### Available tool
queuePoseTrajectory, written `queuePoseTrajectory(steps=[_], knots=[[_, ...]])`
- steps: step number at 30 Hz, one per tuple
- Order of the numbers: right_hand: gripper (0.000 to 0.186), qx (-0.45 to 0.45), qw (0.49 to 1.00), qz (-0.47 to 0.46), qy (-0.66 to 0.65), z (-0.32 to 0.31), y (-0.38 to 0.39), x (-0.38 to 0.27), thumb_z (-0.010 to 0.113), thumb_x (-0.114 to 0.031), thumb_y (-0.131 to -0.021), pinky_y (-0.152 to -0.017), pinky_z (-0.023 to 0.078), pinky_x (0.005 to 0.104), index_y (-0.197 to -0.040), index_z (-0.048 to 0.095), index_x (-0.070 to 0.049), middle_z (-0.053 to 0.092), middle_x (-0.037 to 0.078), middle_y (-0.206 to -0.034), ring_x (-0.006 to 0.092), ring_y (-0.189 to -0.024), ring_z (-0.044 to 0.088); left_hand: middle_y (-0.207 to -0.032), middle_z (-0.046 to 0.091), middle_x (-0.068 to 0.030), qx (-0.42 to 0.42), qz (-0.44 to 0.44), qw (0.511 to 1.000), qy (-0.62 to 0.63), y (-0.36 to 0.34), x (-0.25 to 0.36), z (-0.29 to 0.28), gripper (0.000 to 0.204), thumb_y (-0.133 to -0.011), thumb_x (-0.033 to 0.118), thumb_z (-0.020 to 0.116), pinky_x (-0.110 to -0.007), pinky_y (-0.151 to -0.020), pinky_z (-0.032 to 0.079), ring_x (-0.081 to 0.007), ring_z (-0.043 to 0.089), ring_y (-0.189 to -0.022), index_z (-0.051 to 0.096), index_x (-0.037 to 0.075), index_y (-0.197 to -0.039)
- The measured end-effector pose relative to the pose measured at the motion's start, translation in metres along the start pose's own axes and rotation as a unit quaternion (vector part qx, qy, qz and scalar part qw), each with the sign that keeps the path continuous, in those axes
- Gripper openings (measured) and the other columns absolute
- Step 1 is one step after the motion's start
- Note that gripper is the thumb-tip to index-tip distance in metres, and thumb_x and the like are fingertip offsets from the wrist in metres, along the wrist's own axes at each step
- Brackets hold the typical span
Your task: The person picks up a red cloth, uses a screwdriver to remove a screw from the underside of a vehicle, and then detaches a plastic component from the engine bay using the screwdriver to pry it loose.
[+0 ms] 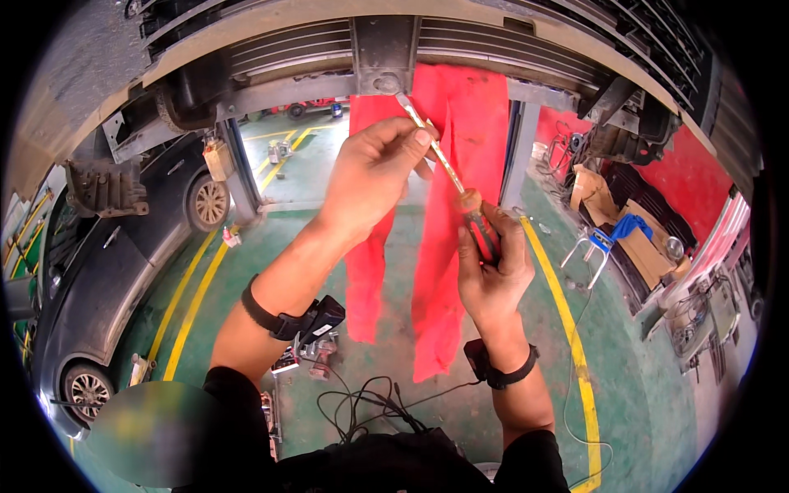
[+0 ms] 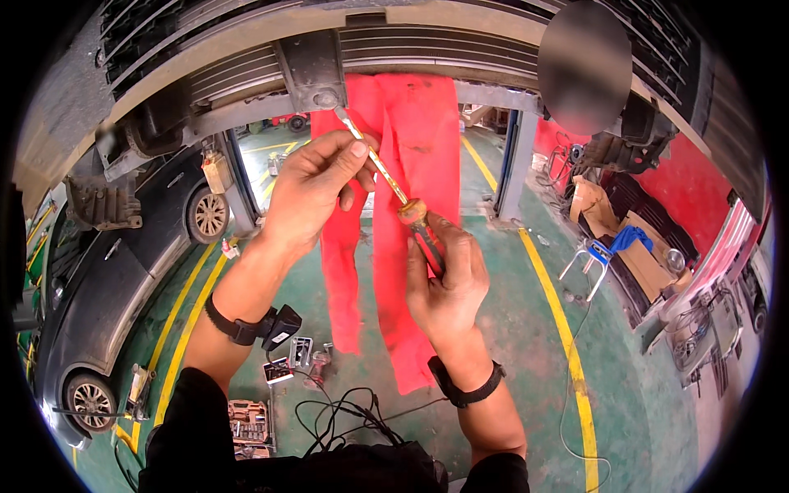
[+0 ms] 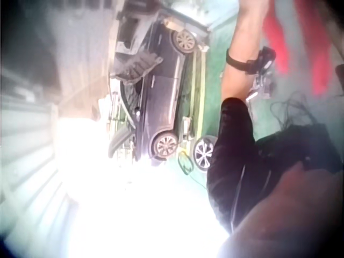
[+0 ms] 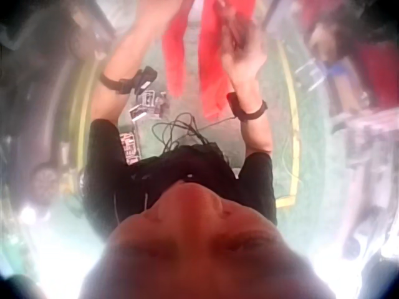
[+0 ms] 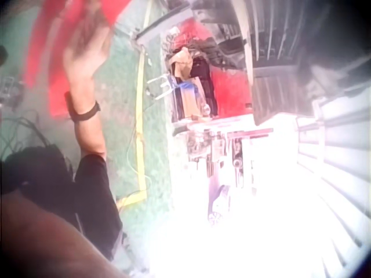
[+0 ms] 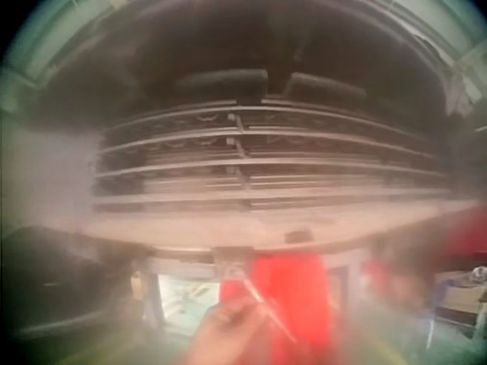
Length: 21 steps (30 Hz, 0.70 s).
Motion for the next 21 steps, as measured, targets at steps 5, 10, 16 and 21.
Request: queuePoseTrajectory(steps=[5,10,16,21], knots=[[0.034,0.004,1.000,-0.019,0.018,0.003,-0.002,0.002,0.078,0.002,-0.079,-0.079,0.055,0.0380,-0.110,0.064,0.000,0.071,0.016,-0.104,0.0324,-0.090,0.069,-0.088,0.068,-0.0007,0.006,0.008,1.000,0.028,-0.001,-0.003,-0.001,0.024,-0.104,0.023,0.060,-0.021,-0.057,0.043,-0.0072,0.063,-0.077,0.069,0.002,-0.109],[0.033,-0.022,0.999,0.022,-0.039,0.005,-0.004,-0.006,0.079,-0.001,-0.084,-0.076,0.055,0.0340,-0.113,0.062,0.000,0.071,0.014,-0.102,0.0243,-0.089,0.069,-0.086,0.067,-0.0012,0.010,0.031,0.999,0.033,-0.002,-0.001,-0.003,0.022,-0.103,0.021,0.061,-0.021,-0.056,0.043,-0.0075,0.062,-0.075,0.069,0.001,-0.107],[0.036,-0.199,0.794,0.376,-0.435,0.043,0.008,0.019,0.073,-0.004,-0.093,-0.077,0.053,0.0254,-0.125,0.058,0.001,0.069,0.006,-0.102,0.0110,-0.089,0.063,-0.084,0.066,-0.0016,0.031,0.009,0.994,0.105,-0.001,-0.007,-0.005,0.018,-0.102,0.016,0.061,-0.021,-0.054,0.042,-0.0076,0.060,-0.072,0.069,0.000,-0.104],[0.038,-0.156,0.905,0.259,-0.300,0.037,-0.003,0.015,0.073,-0.002,-0.093,-0.083,0.050,0.0215,-0.128,0.060,0.003,0.068,0.003,-0.104,0.0074,-0.094,0.060,-0.082,0.065,-0.0019,0.024,0.000,0.994,0.107,-0.002,-0.008,-0.003,0.018,-0.102,0.015,0.060,-0.021,-0.053,0.041,-0.0072,0.058,-0.069,0.069,0.000,-0.103]])
Point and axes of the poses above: each hand's wrist, its own y-axis away from the middle knuckle, its own z-axis out of the palm, x = y × z, the point moved 8 cm from there along -y, towards the middle knuckle
